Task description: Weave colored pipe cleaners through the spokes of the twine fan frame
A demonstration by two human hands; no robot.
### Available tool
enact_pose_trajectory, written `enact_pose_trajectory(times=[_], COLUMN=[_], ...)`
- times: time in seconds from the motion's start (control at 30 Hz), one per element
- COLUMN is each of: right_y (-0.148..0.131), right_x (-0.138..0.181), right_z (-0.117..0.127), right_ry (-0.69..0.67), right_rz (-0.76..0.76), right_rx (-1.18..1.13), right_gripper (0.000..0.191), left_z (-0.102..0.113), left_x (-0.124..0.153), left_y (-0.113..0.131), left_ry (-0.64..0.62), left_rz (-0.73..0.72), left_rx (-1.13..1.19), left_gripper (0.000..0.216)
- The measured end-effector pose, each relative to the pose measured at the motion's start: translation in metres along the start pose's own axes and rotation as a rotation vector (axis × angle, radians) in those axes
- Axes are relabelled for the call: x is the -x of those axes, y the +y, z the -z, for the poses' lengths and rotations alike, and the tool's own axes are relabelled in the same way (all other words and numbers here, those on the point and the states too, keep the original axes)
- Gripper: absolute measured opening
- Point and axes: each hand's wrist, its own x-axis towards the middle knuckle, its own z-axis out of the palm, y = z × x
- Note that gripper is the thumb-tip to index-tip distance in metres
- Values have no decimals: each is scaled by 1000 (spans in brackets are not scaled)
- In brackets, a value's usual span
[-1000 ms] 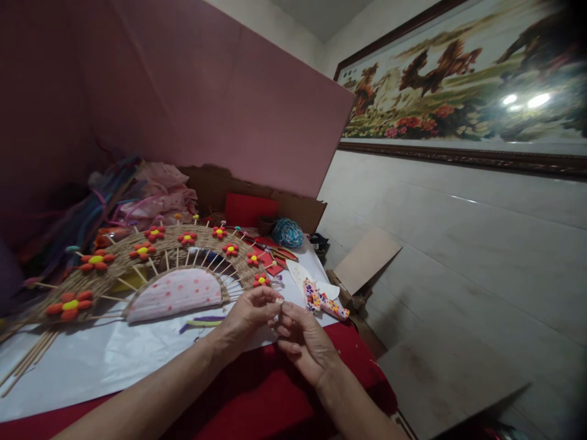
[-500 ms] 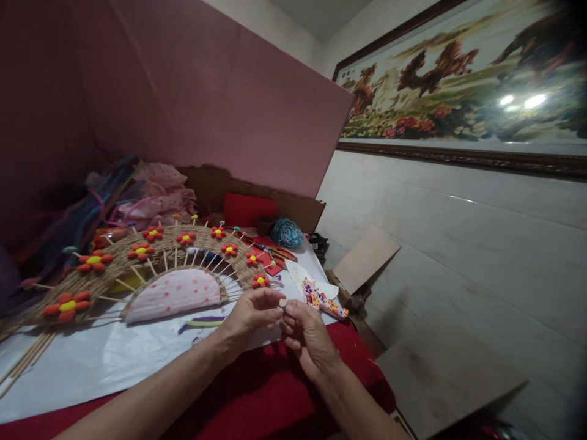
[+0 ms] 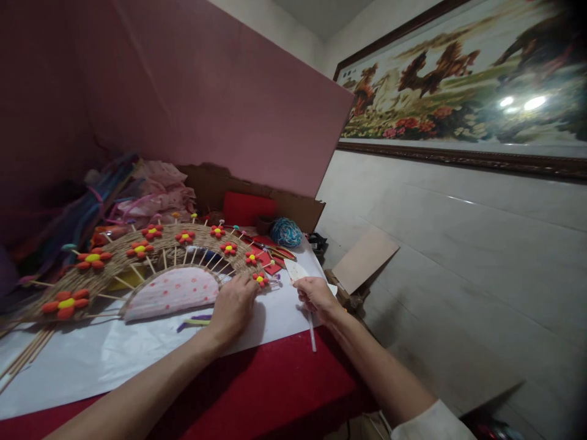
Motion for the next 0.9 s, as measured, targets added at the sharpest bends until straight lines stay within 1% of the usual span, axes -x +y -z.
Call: enact_pose_trajectory(times=[0.07,0.17,0.2,0.23,0.3,0.37,0.47,0.57,0.73,0.9], right_y=[-1,-1,-1,0,1,1,2,4,5,3], right_x=[-2,-2,-2,-2,-3,-4,-6,-9,-9,-12], right_z=[-3,-6,-6,-7,-6,-6,-4,-3,-3,-3], right_ry=[-10,-34,-40,-44,-41,-30,-15,3,6,16], right_rz=[2,11,14,17,24,31,43,53,68,81], right_rx=[18,37,43,48,60,71,88,108,141,171], right_gripper=[17,20,21,21,20,19,18,16,17,17], left_z=[7,17,20,21,20,18,15,13,8,9], left_x=[-6,-14,-15,-16,-14,-9,-4,-2,-2,-3], left_y=[-5,-18,-22,-26,-30,-28,-20,-16,-20,-20], left_ry=[20,80,80,51,-38,-85,-85,-99,-60,-9], left_rz=[32,121,144,149,101,14,-90,-148,-178,-183], left_rx=[-28,4,23,38,29,-51,-180,-221,-171,-213], left_gripper=[17,16,15,14,13,14,18,22,31,25])
